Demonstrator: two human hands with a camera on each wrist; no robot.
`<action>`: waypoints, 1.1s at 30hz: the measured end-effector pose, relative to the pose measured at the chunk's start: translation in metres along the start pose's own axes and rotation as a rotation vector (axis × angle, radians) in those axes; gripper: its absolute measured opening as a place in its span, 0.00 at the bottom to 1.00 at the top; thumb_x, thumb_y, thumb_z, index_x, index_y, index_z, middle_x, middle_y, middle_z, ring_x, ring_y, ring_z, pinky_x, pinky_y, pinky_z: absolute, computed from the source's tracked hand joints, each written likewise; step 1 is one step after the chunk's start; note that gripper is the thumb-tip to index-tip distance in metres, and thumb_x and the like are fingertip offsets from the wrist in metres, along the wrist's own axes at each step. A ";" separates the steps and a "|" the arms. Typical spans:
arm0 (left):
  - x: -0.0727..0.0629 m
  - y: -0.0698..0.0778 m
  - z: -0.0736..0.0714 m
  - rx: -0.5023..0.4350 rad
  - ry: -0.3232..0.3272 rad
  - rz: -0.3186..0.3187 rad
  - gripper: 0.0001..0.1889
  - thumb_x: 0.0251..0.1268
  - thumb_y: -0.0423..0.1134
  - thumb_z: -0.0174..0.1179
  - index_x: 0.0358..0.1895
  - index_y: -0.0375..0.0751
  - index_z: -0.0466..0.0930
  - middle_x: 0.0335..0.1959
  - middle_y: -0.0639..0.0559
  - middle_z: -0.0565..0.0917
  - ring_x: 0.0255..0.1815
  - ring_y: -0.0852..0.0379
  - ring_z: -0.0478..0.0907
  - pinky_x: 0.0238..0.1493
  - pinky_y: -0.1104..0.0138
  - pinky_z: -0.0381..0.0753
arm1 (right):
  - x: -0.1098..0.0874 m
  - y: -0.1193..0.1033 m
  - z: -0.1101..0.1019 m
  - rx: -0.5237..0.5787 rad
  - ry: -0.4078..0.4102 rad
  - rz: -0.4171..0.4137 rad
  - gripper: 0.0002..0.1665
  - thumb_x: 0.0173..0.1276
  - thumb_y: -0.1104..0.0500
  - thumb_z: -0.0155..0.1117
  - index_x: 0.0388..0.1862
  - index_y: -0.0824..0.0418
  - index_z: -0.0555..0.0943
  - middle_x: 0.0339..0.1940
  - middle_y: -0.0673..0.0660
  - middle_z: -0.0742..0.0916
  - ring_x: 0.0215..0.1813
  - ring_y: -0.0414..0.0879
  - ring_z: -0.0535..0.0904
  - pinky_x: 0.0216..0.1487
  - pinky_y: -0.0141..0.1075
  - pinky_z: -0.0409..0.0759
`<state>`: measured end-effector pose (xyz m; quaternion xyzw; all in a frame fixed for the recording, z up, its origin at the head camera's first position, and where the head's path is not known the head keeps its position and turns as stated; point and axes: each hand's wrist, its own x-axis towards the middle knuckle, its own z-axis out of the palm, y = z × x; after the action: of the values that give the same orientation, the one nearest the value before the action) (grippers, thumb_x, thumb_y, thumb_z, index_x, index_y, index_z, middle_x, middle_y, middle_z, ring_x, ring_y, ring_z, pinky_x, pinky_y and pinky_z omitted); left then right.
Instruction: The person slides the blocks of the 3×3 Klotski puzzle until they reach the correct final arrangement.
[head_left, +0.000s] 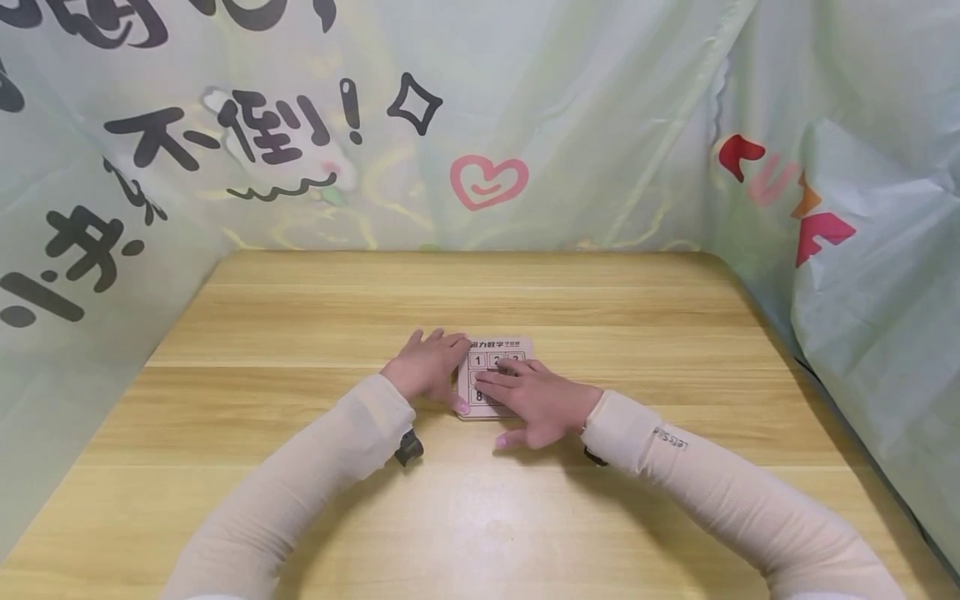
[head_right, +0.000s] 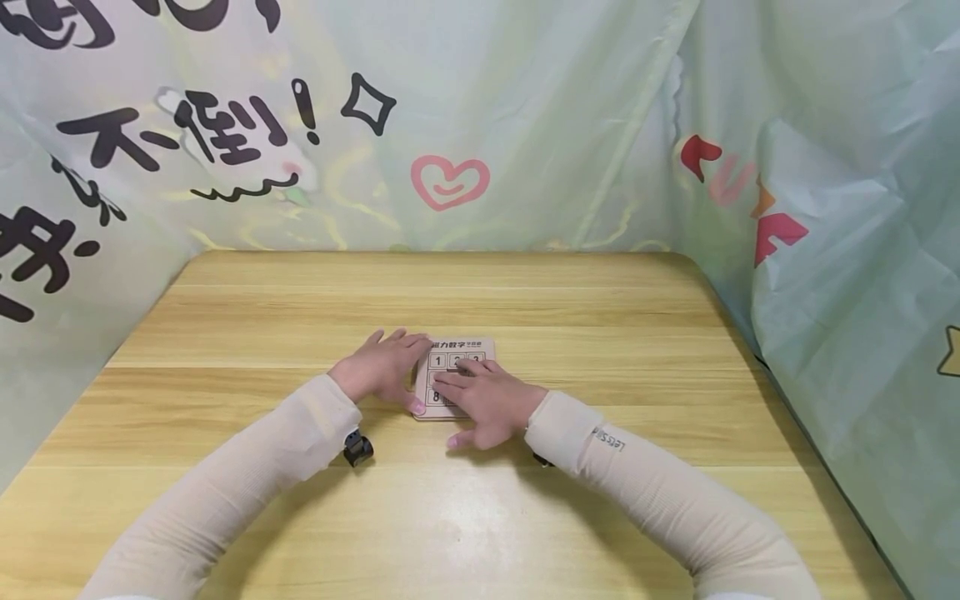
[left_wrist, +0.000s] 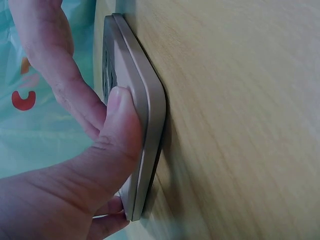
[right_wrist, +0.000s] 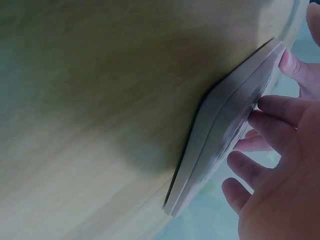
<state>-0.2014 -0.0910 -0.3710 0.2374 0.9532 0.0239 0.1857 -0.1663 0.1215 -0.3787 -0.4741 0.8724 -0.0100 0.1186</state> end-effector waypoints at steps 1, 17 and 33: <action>0.000 0.000 0.000 0.000 0.000 0.000 0.59 0.41 0.66 0.71 0.76 0.44 0.53 0.77 0.47 0.54 0.75 0.37 0.48 0.74 0.43 0.39 | -0.001 0.000 0.000 -0.005 0.000 0.000 0.51 0.65 0.32 0.56 0.76 0.61 0.58 0.77 0.56 0.62 0.75 0.63 0.52 0.71 0.60 0.54; 0.000 0.000 -0.001 0.022 -0.001 -0.002 0.60 0.40 0.67 0.71 0.77 0.44 0.53 0.77 0.47 0.54 0.75 0.38 0.48 0.74 0.43 0.41 | -0.027 0.003 0.006 -0.053 0.082 -0.024 0.46 0.69 0.33 0.51 0.73 0.63 0.64 0.73 0.59 0.68 0.76 0.61 0.54 0.74 0.58 0.48; 0.000 0.000 0.000 0.021 0.008 0.002 0.59 0.41 0.67 0.71 0.76 0.44 0.53 0.77 0.48 0.55 0.75 0.37 0.49 0.74 0.43 0.41 | -0.026 0.005 0.009 -0.080 0.072 0.041 0.47 0.67 0.31 0.51 0.74 0.61 0.64 0.74 0.57 0.67 0.75 0.62 0.53 0.72 0.62 0.48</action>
<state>-0.2011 -0.0911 -0.3705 0.2403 0.9539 0.0150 0.1793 -0.1555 0.1465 -0.3830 -0.4600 0.8852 0.0100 0.0682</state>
